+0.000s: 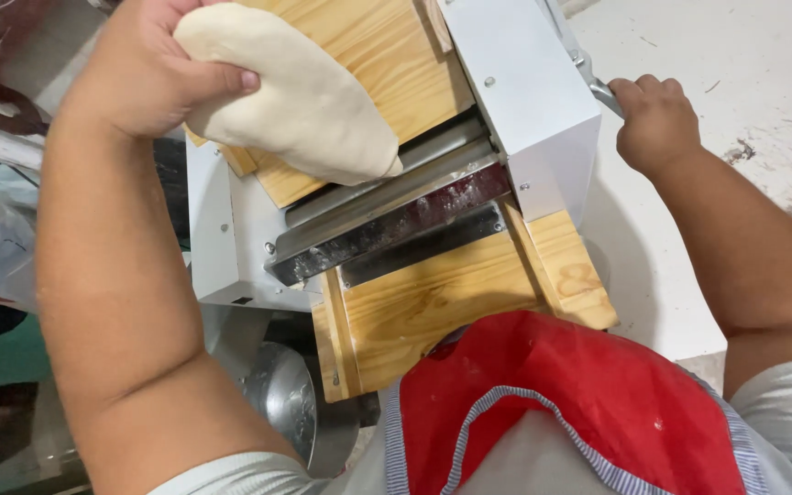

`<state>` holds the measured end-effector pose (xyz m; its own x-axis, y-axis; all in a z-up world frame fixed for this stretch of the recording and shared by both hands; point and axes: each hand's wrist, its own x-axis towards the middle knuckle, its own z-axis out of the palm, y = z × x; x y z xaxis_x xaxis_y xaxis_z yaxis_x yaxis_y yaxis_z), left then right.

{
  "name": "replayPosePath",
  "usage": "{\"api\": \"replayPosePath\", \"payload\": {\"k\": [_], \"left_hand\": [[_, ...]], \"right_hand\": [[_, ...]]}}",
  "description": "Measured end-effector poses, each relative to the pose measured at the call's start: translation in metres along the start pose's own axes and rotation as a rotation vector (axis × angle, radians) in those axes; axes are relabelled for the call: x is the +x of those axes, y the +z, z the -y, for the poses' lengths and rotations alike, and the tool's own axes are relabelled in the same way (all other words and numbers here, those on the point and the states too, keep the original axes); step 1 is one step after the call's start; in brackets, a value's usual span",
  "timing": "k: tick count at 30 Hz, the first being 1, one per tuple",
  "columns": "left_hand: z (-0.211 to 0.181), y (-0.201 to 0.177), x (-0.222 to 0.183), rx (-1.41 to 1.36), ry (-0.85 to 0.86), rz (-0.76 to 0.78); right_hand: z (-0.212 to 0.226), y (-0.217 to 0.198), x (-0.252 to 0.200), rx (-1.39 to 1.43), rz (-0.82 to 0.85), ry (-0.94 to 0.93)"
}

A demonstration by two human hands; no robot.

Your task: Sheet dough, cut it into strips, notch the edges, and form them into decorative rings on a baking tray.

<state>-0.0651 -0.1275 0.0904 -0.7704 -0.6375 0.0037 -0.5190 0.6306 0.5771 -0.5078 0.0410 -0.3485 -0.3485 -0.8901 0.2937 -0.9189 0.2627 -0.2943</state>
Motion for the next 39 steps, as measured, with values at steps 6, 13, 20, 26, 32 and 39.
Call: {"api": "replayPosePath", "payload": {"k": [6, 13, 20, 26, 32, 39], "left_hand": [[0.031, 0.008, 0.050, 0.273, -0.216, 0.070], [0.149, 0.052, 0.108, 0.934, -0.082, -0.278], [0.092, 0.211, -0.055, -0.139, -0.317, 1.045], [0.270, 0.361, -0.082, -0.234, -0.909, 0.097], [0.231, 0.373, -0.087, -0.128, -0.936, -0.089], [0.183, 0.399, -0.195, -1.375, -0.530, -0.489]], "right_hand": [[-0.001, 0.004, -0.005, 0.020, -0.093, -0.036], [-0.004, -0.002, -0.007, 0.040, 0.015, 0.020], [-0.019, 0.012, -0.012, 0.048, -0.139, -0.121], [-0.025, 0.015, -0.009, 0.020, -0.153, -0.150], [-0.029, 0.014, 0.004, 0.080, -0.122, -0.150], [-0.030, 0.013, 0.010, 0.122, -0.080, -0.127]]}}
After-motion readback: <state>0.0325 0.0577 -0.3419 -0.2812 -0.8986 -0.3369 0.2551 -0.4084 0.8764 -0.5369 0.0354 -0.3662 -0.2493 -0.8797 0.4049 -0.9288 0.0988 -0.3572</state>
